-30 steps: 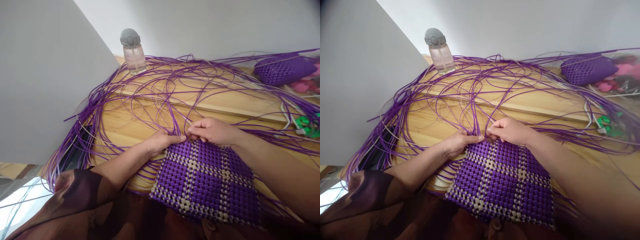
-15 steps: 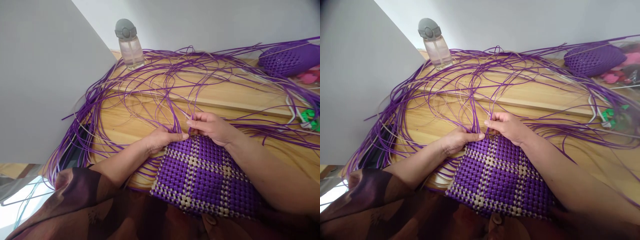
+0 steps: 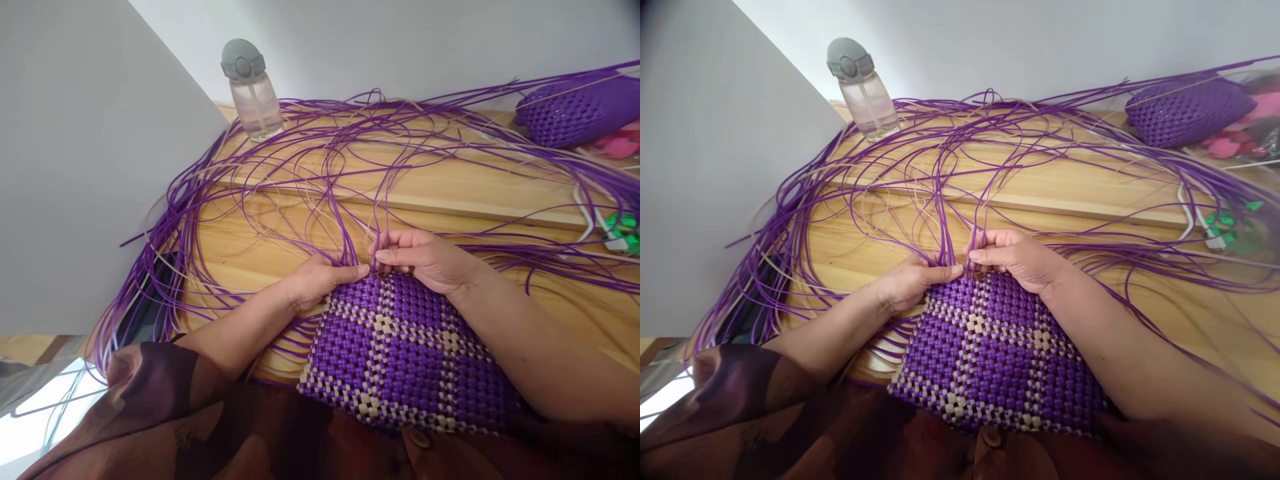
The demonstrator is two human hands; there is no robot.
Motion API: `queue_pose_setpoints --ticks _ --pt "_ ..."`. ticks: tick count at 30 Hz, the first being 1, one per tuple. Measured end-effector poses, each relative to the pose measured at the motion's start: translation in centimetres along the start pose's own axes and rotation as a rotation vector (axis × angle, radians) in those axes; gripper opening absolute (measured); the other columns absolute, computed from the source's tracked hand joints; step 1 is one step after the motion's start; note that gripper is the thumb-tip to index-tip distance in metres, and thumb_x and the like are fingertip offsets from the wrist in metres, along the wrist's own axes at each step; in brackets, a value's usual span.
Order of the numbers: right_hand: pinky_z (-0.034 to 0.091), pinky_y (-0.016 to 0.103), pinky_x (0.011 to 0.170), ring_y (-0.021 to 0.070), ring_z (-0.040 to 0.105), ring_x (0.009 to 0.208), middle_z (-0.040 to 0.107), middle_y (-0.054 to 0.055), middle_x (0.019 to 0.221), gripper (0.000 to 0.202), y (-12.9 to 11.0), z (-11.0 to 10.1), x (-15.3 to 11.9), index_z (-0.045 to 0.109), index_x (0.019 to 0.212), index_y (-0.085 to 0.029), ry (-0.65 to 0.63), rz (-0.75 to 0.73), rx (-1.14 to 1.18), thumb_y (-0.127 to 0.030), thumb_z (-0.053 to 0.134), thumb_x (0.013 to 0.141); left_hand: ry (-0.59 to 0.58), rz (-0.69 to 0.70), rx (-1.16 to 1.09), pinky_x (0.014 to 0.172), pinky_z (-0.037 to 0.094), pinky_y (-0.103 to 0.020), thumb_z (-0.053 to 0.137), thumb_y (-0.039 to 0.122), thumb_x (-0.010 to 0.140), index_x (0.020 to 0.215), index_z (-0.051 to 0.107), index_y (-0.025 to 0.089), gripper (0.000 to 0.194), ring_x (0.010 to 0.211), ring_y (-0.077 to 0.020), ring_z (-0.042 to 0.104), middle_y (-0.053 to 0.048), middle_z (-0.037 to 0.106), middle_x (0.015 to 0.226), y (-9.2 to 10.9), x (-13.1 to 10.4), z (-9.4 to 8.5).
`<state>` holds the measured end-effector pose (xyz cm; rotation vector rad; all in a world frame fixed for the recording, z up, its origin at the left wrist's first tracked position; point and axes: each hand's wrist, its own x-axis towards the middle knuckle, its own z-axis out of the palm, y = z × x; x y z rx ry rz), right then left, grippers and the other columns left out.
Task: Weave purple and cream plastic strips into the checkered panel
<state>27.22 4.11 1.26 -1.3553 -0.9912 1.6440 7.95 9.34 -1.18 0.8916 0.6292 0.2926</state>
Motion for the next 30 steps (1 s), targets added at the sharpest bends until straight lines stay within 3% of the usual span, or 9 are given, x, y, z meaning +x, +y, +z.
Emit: queue_pose_setpoints --ticks 6,11,14,17,21,23,26,30 --pt "0.039 0.026 0.061 0.0102 0.05 0.059 0.06 -0.001 0.066 0.02 0.7 1.5 0.5 0.055 0.074 -0.017 0.163 -0.207 -0.193 -0.033 0.069 0.076 0.1 0.004 0.075 0.07 0.044 -0.029 0.085 0.027 0.061 0.072 0.067 0.012 0.026 0.063 -0.0108 0.057 -0.001 0.064 0.069 -0.3 0.3 0.7" --pt "0.037 0.026 0.055 0.0107 0.047 0.055 0.054 -0.002 0.061 0.021 2.3 1.9 2.3 0.052 0.072 -0.019 0.389 -0.268 -0.207 -0.034 0.067 0.071 0.177 0.096 0.363 0.058 0.034 -0.025 0.082 0.033 0.064 0.066 0.061 0.014 0.029 0.055 -0.0074 0.045 0.004 0.055 0.058 -0.5 0.5 0.6" --pt "0.039 0.025 0.057 0.0116 0.05 0.058 0.058 0.0 0.066 0.023 2.4 1.1 2.6 0.056 0.078 -0.019 0.378 -0.255 -0.24 -0.04 0.066 0.074 0.08 0.073 0.462 0.064 0.041 -0.026 0.078 0.035 0.07 0.076 0.067 0.014 0.024 0.062 -0.0106 0.054 0.001 0.063 0.068 0.3 0.0 -0.1" --pt "0.038 0.026 0.056 0.0126 0.051 0.059 0.062 0.002 0.071 0.03 1.8 0.2 1.3 0.062 0.087 -0.018 0.36 -0.221 -0.467 -0.048 0.058 0.084 -0.097 0.068 0.482 0.081 0.046 -0.028 0.073 0.037 0.077 0.092 0.073 0.015 0.026 0.083 -0.0157 0.064 -0.005 0.072 0.091 1.0 -0.5 -1.0" --pt "0.036 0.026 0.057 0.0124 0.051 0.057 0.061 0.001 0.066 0.028 0.5 0.5 -1.6 0.064 0.081 -0.02 0.515 -0.266 -0.857 -0.047 0.058 0.087 -0.114 0.012 0.338 0.077 0.048 -0.029 0.074 0.037 0.076 0.089 0.072 0.012 0.028 0.074 -0.0143 0.063 -0.006 0.072 0.086 0.8 -0.5 -1.4" --pt "0.038 0.026 0.059 0.0126 0.053 0.058 0.064 0.0 0.069 0.021 -0.2 1.2 -2.6 0.066 0.089 -0.021 0.429 -0.334 -0.943 -0.04 0.058 0.088 -0.086 0.016 0.265 0.074 0.047 -0.028 0.077 0.033 0.072 0.084 0.07 0.011 0.026 0.07 -0.0129 0.061 -0.005 0.07 0.08 0.6 -0.3 -1.3" --pt "0.037 0.027 0.062 0.0135 0.057 0.063 0.068 0.0 0.075 0.022 -1.4 1.9 -2.6 0.067 0.105 -0.023 0.095 -0.333 -1.071 -0.033 0.054 0.09 -0.055 0.054 0.331 0.076 0.047 -0.028 0.077 0.029 0.07 0.084 0.07 0.01 0.025 0.072 -0.0135 0.061 -0.005 0.069 0.079 0.9 -0.4 -1.1" --pt "0.036 0.027 0.063 0.0153 0.058 0.069 0.07 0.001 0.081 0.019 -3.3 1.5 -1.0 0.07 0.092 -0.024 -0.172 -0.256 -1.205 -0.027 0.052 0.089 -0.08 0.125 0.582 0.077 0.046 -0.028 0.069 0.031 0.077 0.086 0.072 0.011 0.022 0.078 -0.0158 0.061 -0.005 0.07 0.083 1.9 -0.7 -1.4"
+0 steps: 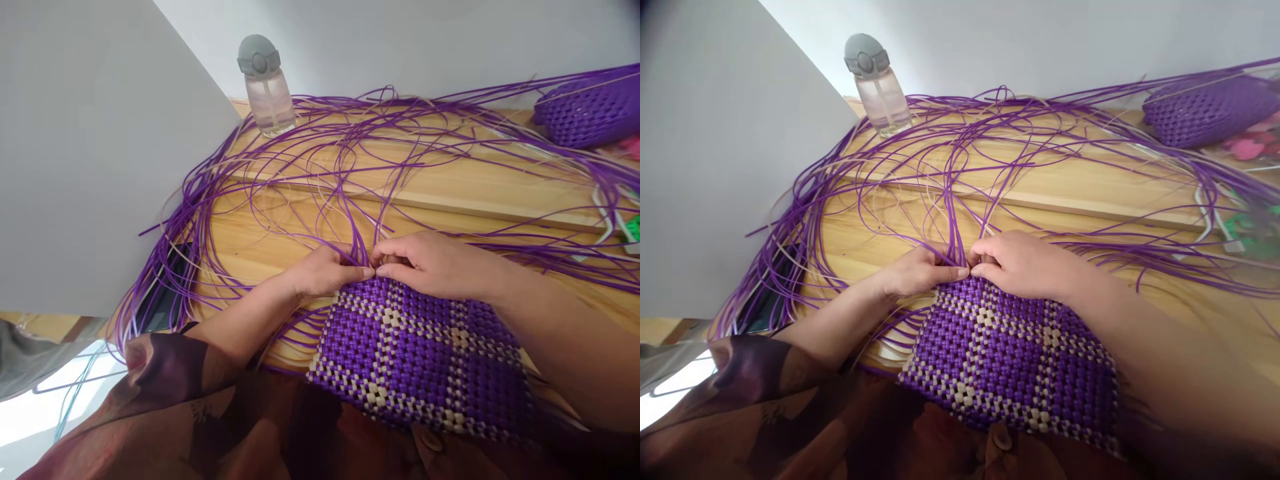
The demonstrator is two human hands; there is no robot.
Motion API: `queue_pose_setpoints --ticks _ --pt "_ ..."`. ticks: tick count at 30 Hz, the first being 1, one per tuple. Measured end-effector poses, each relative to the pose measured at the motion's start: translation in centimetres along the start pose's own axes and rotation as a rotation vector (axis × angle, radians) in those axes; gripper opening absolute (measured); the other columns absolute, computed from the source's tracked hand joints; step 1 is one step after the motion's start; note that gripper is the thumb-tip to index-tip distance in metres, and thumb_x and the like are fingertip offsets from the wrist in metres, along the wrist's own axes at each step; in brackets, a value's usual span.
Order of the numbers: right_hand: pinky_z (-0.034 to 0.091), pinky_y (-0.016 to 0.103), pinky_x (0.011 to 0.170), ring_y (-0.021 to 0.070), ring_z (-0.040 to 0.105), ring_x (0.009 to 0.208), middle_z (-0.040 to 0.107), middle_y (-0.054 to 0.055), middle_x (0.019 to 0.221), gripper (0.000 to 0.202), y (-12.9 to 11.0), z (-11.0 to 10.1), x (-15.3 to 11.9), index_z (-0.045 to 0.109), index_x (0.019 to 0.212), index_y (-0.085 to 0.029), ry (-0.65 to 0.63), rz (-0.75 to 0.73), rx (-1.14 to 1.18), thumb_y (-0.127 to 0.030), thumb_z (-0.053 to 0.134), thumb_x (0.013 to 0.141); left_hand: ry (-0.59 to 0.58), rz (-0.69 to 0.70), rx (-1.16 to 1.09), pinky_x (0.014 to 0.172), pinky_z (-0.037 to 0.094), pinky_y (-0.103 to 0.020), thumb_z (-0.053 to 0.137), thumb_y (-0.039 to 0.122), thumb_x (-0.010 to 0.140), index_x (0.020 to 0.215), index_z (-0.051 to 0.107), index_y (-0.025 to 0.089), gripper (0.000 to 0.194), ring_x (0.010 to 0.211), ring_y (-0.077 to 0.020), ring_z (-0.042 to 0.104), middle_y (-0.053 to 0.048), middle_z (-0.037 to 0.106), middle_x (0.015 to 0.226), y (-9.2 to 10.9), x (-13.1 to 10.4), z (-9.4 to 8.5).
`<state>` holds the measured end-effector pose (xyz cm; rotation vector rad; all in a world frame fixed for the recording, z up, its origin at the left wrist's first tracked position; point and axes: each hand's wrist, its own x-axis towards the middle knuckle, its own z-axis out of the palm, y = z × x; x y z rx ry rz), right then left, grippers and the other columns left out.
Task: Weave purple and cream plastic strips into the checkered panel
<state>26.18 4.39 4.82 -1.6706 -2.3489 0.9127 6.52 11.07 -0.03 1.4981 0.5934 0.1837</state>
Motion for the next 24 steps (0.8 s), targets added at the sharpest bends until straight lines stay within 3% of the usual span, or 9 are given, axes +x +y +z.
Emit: queue_pose_setpoints --ticks 5,9,12,17,20,24 --pt "0.035 0.027 0.057 0.0143 0.056 0.062 0.068 0.0 0.072 0.012 0.2 -1.1 1.0 0.071 0.083 -0.023 -0.164 -0.012 0.078 -0.024 0.059 0.081 0.033 0.045 0.087 0.075 0.047 -0.029 0.066 0.034 0.078 0.088 0.073 0.012 0.025 0.079 -0.0176 0.063 -0.005 0.071 0.085 -0.1 0.1 0.0" --pt "0.03 0.027 0.053 0.0119 0.05 0.054 0.062 -0.001 0.061 0.008 -0.3 0.5 1.2 0.064 0.068 -0.021 -0.018 0.091 -0.027 -0.023 0.064 0.075 0.112 0.081 0.031 0.072 0.047 -0.028 0.068 0.03 0.075 0.082 0.073 0.012 0.021 0.073 -0.0155 0.06 -0.005 0.069 0.079 -0.8 0.4 0.7" --pt "0.03 0.028 0.054 0.0121 0.049 0.054 0.062 0.0 0.061 0.009 -0.3 1.5 1.5 0.064 0.064 -0.02 0.034 0.16 -0.054 -0.022 0.067 0.073 0.083 0.121 0.086 0.076 0.047 -0.028 0.066 0.028 0.076 0.081 0.073 0.012 0.017 0.075 -0.0159 0.06 -0.004 0.069 0.079 -1.0 0.5 0.7" --pt "0.037 0.025 0.059 0.0127 0.056 0.063 0.067 -0.001 0.072 0.014 1.3 0.5 1.1 0.072 0.083 -0.02 -0.057 0.102 0.219 -0.027 0.06 0.08 -0.071 0.024 0.088 0.079 0.047 -0.028 0.066 0.033 0.079 0.09 0.073 0.015 0.022 0.08 -0.0165 0.062 -0.004 0.071 0.087 -0.4 0.2 -0.6" --pt "0.039 0.025 0.06 0.0123 0.056 0.063 0.067 -0.001 0.075 0.024 1.8 0.1 0.0 0.071 0.099 -0.021 0.082 0.129 0.275 -0.031 0.053 0.087 -0.105 -0.006 0.066 0.076 0.047 -0.027 0.073 0.033 0.074 0.091 0.072 0.015 0.025 0.078 -0.0151 0.062 -0.004 0.071 0.086 -0.3 0.1 -1.0" --pt "0.043 0.028 0.073 0.0158 0.063 0.079 0.073 0.001 0.093 0.026 1.2 1.0 -1.0 0.072 0.102 -0.023 0.189 0.066 0.162 -0.027 0.05 0.09 -0.083 0.003 0.006 0.079 0.048 -0.027 0.078 0.028 0.068 0.092 0.071 0.015 0.028 0.079 -0.0146 0.062 -0.003 0.071 0.086 -0.7 0.1 -0.9"
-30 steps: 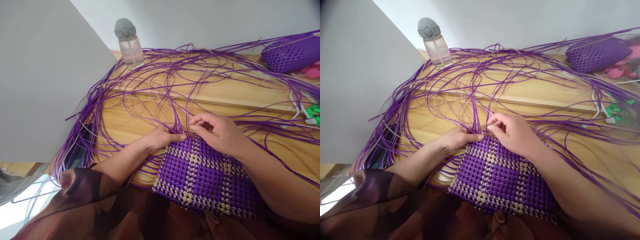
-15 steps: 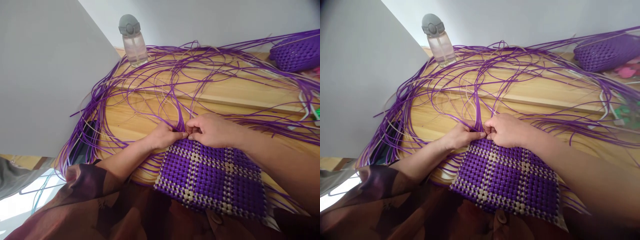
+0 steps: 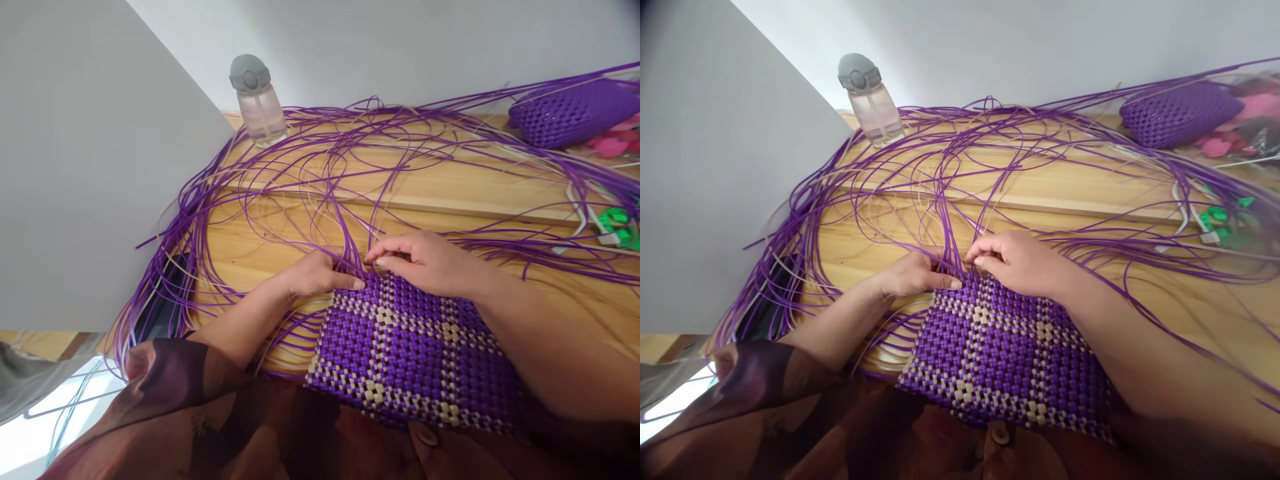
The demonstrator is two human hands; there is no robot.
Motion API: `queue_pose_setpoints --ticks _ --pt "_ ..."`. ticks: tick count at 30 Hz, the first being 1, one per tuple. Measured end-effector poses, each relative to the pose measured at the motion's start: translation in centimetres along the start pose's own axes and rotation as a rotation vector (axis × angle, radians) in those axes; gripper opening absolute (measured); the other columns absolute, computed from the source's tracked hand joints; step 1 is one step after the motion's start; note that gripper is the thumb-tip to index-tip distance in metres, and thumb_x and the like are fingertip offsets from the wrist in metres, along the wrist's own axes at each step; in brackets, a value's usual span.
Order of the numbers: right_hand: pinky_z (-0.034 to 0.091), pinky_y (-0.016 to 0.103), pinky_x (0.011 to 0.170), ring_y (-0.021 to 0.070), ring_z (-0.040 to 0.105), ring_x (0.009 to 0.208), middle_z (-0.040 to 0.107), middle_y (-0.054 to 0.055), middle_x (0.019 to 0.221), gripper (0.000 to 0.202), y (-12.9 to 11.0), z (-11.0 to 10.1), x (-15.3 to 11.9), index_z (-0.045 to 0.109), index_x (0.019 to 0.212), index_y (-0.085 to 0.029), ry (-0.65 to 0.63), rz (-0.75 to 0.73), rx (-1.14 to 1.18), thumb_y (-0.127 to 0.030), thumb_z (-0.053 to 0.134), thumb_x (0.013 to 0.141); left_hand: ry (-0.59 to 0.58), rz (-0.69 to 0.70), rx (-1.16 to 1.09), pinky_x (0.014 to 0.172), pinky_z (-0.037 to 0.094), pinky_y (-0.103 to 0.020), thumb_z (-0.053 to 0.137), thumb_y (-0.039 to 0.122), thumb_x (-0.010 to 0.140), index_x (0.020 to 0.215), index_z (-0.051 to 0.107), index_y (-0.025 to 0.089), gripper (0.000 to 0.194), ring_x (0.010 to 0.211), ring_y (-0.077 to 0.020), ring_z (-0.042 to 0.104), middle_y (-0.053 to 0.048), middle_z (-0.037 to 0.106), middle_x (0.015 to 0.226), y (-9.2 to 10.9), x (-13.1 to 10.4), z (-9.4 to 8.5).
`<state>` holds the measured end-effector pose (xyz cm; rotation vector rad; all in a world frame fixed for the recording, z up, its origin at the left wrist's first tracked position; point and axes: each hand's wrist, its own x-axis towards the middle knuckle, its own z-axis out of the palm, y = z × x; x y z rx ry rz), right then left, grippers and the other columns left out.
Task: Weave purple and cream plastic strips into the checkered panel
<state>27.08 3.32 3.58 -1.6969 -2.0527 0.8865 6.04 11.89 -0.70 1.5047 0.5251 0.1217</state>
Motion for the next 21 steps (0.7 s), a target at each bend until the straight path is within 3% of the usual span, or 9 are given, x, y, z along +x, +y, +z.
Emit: queue_pose_setpoints --ticks 3,6,11,16,21 --pt "0.041 0.028 0.075 0.0162 0.064 0.082 0.073 0.002 0.095 0.027 -0.5 0.8 -0.2 0.071 0.104 -0.023 0.005 -0.039 -0.098 -0.021 0.048 0.09 0.051 -0.022 -0.054 0.08 0.047 -0.028 0.079 0.024 0.065 0.089 0.071 0.014 0.028 0.078 -0.0144 0.062 -0.003 0.071 0.086 -0.1 0.0 0.3" --pt "0.038 0.026 0.069 0.0142 0.061 0.074 0.072 0.001 0.085 0.02 -0.7 0.8 0.0 0.069 0.092 -0.021 0.015 -0.064 -0.14 -0.018 0.049 0.089 0.084 -0.084 -0.105 0.078 0.047 -0.028 0.081 0.027 0.064 0.089 0.071 0.012 0.03 0.077 -0.0146 0.062 -0.005 0.071 0.086 -0.1 0.1 0.9" --pt "0.035 0.025 0.067 0.0132 0.057 0.07 0.068 0.001 0.081 0.017 -0.2 0.8 0.2 0.064 0.086 -0.02 0.028 -0.093 -0.151 -0.019 0.047 0.09 0.173 -0.107 -0.374 0.071 0.046 -0.029 0.081 0.033 0.065 0.084 0.071 0.012 0.03 0.069 -0.0131 0.06 -0.004 0.069 0.08 -0.4 0.6 2.8" --pt "0.032 0.027 0.066 0.0149 0.054 0.068 0.065 0.003 0.075 0.014 0.7 1.7 0.1 0.061 0.082 -0.018 0.105 -0.093 -0.307 -0.02 0.049 0.089 0.29 -0.143 -0.299 0.06 0.039 -0.025 0.081 0.027 0.062 0.071 0.067 0.011 0.023 0.058 -0.0085 0.052 0.0 0.061 0.065 -0.1 0.8 3.5" --pt "0.035 0.026 0.066 0.013 0.058 0.069 0.068 0.0 0.078 0.016 0.1 1.2 -0.7 0.066 0.09 -0.02 0.175 -0.099 -0.24 -0.024 0.051 0.093 0.19 -0.087 -0.222 0.068 0.044 -0.025 0.08 0.028 0.066 0.08 0.068 0.01 0.026 0.067 -0.0104 0.057 -0.002 0.065 0.075 -0.1 0.4 2.5"
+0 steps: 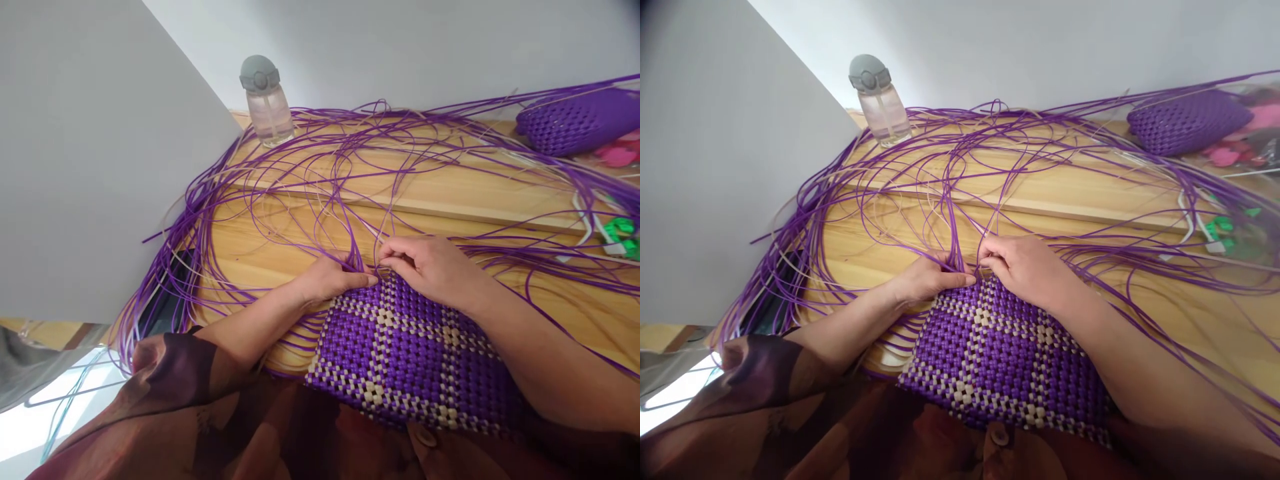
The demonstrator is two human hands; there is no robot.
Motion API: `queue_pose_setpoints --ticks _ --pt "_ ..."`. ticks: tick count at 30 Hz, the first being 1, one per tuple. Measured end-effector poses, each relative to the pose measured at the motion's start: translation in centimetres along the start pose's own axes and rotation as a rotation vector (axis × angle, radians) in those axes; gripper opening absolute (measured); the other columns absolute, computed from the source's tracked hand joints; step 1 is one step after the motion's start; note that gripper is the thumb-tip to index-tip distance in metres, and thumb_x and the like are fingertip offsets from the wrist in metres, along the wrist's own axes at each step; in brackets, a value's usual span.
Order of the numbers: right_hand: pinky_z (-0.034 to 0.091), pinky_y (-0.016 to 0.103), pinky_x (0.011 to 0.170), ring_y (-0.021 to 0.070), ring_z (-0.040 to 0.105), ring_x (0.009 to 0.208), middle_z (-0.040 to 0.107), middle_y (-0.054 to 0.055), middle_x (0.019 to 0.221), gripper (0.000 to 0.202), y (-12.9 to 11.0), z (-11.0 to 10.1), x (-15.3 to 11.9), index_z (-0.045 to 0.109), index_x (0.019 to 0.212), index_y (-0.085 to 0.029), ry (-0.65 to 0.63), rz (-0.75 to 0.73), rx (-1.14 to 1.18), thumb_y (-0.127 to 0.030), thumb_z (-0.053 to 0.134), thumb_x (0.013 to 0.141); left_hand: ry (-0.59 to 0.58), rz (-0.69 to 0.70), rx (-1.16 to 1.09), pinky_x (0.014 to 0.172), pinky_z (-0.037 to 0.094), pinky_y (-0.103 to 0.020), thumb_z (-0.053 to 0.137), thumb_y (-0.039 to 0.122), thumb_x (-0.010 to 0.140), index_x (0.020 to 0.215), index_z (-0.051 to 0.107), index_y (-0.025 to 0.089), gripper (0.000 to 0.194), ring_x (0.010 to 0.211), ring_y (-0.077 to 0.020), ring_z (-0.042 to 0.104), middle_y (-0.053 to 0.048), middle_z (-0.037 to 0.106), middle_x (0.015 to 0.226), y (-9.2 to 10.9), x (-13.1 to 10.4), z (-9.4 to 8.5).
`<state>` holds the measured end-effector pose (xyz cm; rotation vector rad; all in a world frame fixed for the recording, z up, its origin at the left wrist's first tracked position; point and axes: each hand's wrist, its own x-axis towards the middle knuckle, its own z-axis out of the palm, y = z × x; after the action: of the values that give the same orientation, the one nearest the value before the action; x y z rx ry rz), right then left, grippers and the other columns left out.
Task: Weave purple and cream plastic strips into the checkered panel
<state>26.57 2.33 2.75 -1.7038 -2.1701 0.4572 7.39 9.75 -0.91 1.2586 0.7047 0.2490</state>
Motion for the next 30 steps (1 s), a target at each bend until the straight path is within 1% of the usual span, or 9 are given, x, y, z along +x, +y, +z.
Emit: queue_pose_setpoints --ticks 4,10,13,16,18,21,24,27,30 --pt "0.038 0.025 0.068 0.0117 0.061 0.072 0.071 -0.002 0.082 0.015 -2.4 -0.2 1.0 0.069 0.096 -0.023 0.066 -0.021 0.104 -0.026 0.056 0.091 -0.092 0.07 0.088 0.073 0.046 -0.027 0.081 0.026 0.062 0.091 0.069 0.012 0.034 0.074 -0.0131 0.06 -0.002 0.067 0.081 -0.2 0.1 -0.6" --pt "0.035 0.025 0.061 0.0107 0.055 0.063 0.064 -0.002 0.069 0.008 -4.7 1.9 3.2 0.065 0.074 -0.018 0.072 -0.036 0.122 -0.016 0.062 0.082 0.088 0.181 0.183 0.073 0.048 -0.027 0.073 0.012 0.06 0.077 0.068 0.011 0.018 0.079 -0.0159 0.06 -0.002 0.068 0.079 -0.4 0.1 -0.2" --pt "0.036 0.023 0.058 0.0094 0.052 0.058 0.06 -0.003 0.064 0.01 -4.2 2.1 3.1 0.062 0.074 -0.018 0.205 0.046 0.282 -0.022 0.063 0.083 0.036 0.153 0.141 0.073 0.047 -0.027 0.077 0.017 0.06 0.08 0.069 0.01 0.022 0.075 -0.0144 0.059 -0.002 0.067 0.077 -0.4 0.2 -0.6" --pt "0.035 0.023 0.05 0.0091 0.048 0.05 0.057 -0.003 0.059 0.015 -2.7 1.8 2.9 0.062 0.075 -0.018 0.312 0.232 0.369 -0.031 0.063 0.082 -0.133 0.049 0.071 0.073 0.047 -0.027 0.08 0.027 0.064 0.086 0.069 0.01 0.03 0.07 -0.0127 0.058 -0.003 0.067 0.078 -0.3 0.3 -1.2" --pt "0.034 0.023 0.048 0.0093 0.046 0.048 0.056 -0.003 0.056 0.02 -1.6 1.6 2.8 0.063 0.072 -0.018 0.348 0.349 0.331 -0.036 0.064 0.081 -0.224 0.004 0.015 0.073 0.046 -0.028 0.081 0.028 0.064 0.087 0.069 0.009 0.032 0.07 -0.0127 0.058 -0.004 0.067 0.079 -0.2 0.3 -1.5" --pt "0.035 0.025 0.05 0.0107 0.048 0.048 0.058 -0.002 0.055 0.02 -0.6 2.0 2.9 0.063 0.068 -0.019 0.335 0.406 0.174 -0.036 0.065 0.078 -0.22 0.01 -0.074 0.071 0.045 -0.027 0.084 0.025 0.06 0.081 0.068 0.01 0.031 0.068 -0.0122 0.058 -0.004 0.066 0.077 -0.3 0.3 -1.6" --pt "0.041 0.026 0.056 0.0133 0.057 0.056 0.065 0.0 0.065 0.01 -0.5 2.9 2.9 0.066 0.079 -0.019 0.373 0.27 0.03 -0.028 0.065 0.078 -0.15 0.053 -0.078 0.07 0.043 -0.026 0.086 0.023 0.056 0.077 0.067 0.01 0.031 0.066 -0.011 0.056 -0.002 0.064 0.073 -0.5 0.4 -1.5" --pt "0.049 0.027 0.069 0.0157 0.065 0.076 0.071 0.004 0.089 0.023 -0.9 3.4 2.8 0.065 0.103 -0.017 0.434 -0.042 -0.04 -0.014 0.06 0.081 -0.154 0.073 -0.066 0.072 0.043 -0.026 0.087 0.022 0.056 0.077 0.068 0.01 0.031 0.067 -0.0111 0.056 -0.001 0.064 0.071 -0.6 0.5 -1.6" --pt "0.052 0.028 0.084 0.0166 0.066 0.092 0.072 0.005 0.099 0.026 -0.8 2.8 2.5 0.068 0.106 -0.019 0.442 -0.352 -0.146 -0.008 0.055 0.087 -0.227 0.071 -0.083 0.074 0.045 -0.027 0.085 0.023 0.059 0.079 0.069 0.01 0.028 0.068 -0.0113 0.057 -0.002 0.066 0.073 -0.4 0.5 -2.0"
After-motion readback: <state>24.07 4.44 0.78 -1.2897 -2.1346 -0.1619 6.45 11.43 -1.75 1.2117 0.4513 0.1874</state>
